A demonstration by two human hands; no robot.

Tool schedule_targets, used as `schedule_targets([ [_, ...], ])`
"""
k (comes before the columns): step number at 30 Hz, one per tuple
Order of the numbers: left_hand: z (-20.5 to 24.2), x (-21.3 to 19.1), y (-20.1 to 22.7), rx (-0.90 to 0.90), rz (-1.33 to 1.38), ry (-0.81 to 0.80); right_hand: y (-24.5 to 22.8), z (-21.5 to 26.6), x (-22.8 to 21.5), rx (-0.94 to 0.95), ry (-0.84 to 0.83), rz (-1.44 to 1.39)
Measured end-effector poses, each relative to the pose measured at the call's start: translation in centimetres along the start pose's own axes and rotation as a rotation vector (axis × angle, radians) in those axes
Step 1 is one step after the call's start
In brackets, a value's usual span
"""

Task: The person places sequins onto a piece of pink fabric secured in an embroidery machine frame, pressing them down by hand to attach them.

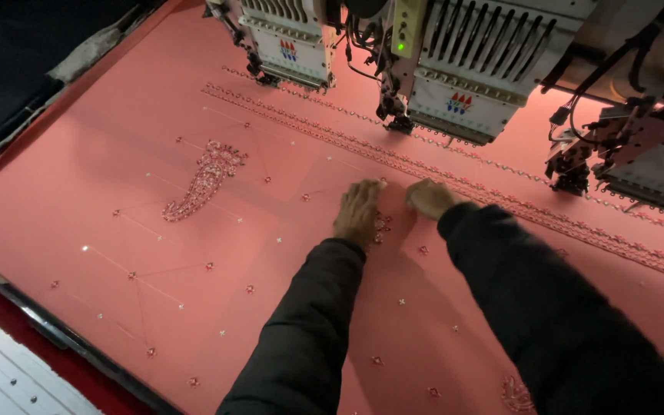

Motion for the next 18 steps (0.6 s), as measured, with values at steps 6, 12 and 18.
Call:
schedule_targets([
  [6, 1.5, -4.2, 4.1, 0.165, -0.107, -0.011, -14.3, 18.2, -14.7, 0.225, -0.06, -0.213],
  [12, 1.2, -0.7, -5.4, -0.388, 0.027, 0.0, -14.9, 21.3, -11.6, 0.272, -0.173, -0.909],
  [18, 0.5, -6.6, -7.8, -0.332, -0.077, -0.189, -9.6, 12.1, -12.6, 0.01, 0.07, -1.053],
])
Point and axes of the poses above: each hand's wrist, its own z-axis away from the middle knuckle, its own x-axis out of the palm, y = z × x, the point moved 7 cm from there along -z, towards the middle knuckle, and after that the axes turned 1 degree about x, right-handed, at the moved point
